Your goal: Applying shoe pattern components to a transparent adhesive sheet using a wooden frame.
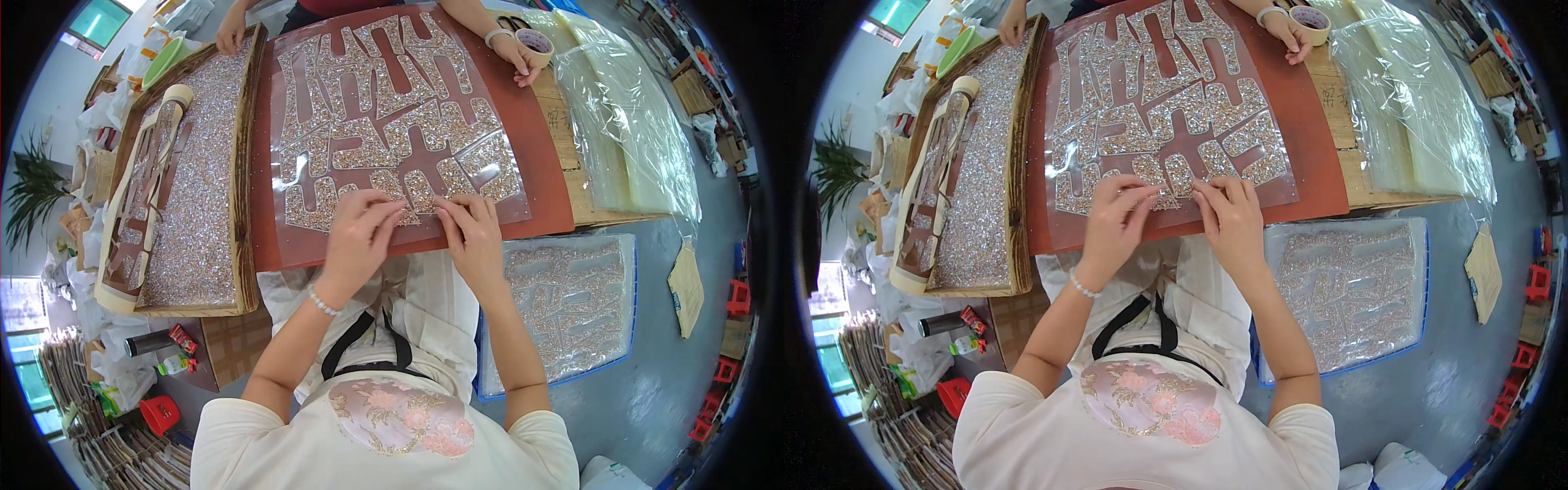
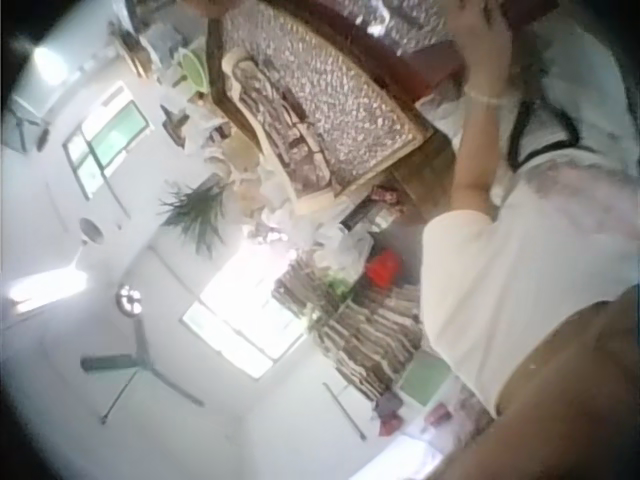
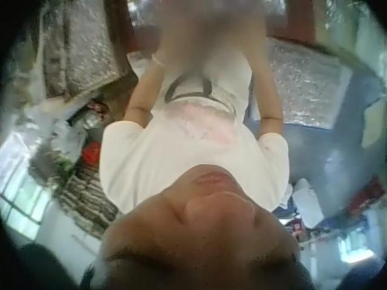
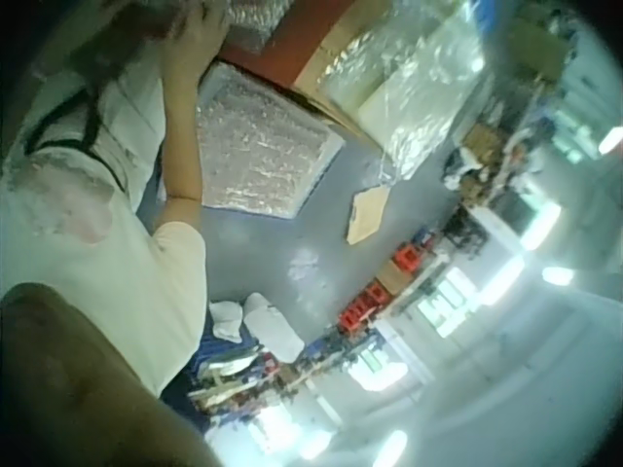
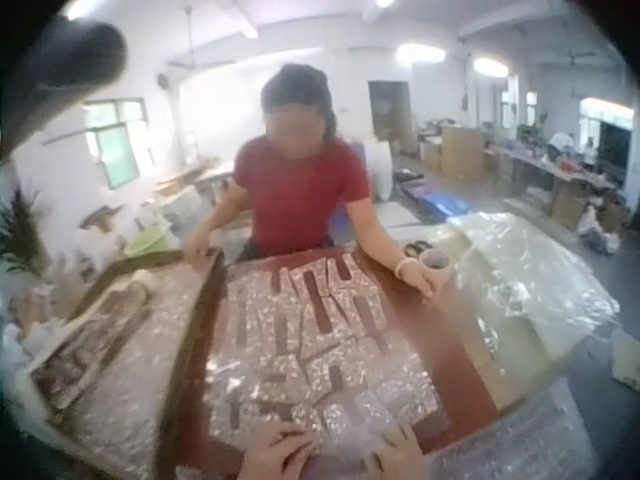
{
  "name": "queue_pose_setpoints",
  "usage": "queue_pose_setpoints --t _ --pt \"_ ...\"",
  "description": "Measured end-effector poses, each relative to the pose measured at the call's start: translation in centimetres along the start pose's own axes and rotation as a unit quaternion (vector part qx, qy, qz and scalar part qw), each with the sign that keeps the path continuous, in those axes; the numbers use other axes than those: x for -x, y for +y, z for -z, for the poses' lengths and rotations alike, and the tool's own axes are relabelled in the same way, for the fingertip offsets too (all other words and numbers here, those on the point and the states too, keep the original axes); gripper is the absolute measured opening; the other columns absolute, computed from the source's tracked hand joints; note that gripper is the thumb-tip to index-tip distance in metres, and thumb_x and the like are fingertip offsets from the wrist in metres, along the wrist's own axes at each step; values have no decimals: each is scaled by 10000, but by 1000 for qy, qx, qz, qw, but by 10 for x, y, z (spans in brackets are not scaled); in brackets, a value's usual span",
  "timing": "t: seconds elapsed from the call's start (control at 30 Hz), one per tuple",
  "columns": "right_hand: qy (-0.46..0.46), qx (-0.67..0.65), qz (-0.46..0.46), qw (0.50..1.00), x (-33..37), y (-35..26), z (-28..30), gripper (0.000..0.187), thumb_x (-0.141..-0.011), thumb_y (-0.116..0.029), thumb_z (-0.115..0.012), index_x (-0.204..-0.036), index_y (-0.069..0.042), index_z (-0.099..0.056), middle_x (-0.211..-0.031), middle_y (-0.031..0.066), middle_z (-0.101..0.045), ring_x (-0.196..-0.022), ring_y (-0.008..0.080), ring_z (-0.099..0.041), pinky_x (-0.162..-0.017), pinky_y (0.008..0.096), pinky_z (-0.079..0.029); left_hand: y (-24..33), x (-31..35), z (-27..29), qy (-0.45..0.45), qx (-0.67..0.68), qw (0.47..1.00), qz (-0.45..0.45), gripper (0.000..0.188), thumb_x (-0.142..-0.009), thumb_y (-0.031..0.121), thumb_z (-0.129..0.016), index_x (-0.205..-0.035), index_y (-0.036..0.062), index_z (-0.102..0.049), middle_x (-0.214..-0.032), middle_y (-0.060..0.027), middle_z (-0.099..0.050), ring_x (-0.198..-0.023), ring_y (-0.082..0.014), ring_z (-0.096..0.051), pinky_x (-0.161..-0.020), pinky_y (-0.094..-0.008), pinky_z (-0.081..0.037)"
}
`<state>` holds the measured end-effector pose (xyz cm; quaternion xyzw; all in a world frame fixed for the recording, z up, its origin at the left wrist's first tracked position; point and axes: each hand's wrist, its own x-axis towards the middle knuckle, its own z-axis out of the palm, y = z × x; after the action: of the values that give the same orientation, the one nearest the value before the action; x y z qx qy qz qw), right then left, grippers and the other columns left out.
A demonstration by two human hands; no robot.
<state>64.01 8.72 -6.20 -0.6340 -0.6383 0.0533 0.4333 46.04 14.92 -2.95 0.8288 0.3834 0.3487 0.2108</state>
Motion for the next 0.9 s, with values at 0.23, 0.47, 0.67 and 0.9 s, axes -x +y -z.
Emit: queue_pose_setpoints --t 0.23,0.47,0.67,0.9 --pt "-48 88 15 995 7 -16 -2 447 -722 26 -617 -1152 -95 -646 -1082 78 -563 -992 288 -506 -816 401 -423 -55 28 152 144 -269 941 143 166 -878 119 -616 -1002 11 -640 -967 -138 -600 -921 -304 -553 -841 -387 -432" --pt "-51 134 -21 989 9 -41 -16 478 -705 9 -623 -1153 -154 -656 -1118 59 -560 -1033 268 -494 -864 412 -372 -115 106 228 0 -398 872 287 205 -855 170 -654 -987 13 -657 -916 -137 -586 -900 -302 -553 -826 -389 -434" --pt "-57 146 -16 988 5 -51 -30 424 -745 18 -595 -1111 -179 -681 -1110 39 -568 -1054 251 -488 -878 411 -350 -129 114 232 48 -285 900 327 109 -826 85 -662 -894 1 -650 -818 -107 -571 -729 -231 -554 -695 -342 -460" --pt "-117 136 -12 984 -12 -54 -22 369 -804 -4 -563 -1089 -195 -698 -1090 23 -580 -1051 239 -495 -869 388 -347 -109 92 225 181 -235 908 297 77 -863 66 -636 -895 -4 -635 -800 -74 -553 -697 -170 -528 -669 -304 -441"
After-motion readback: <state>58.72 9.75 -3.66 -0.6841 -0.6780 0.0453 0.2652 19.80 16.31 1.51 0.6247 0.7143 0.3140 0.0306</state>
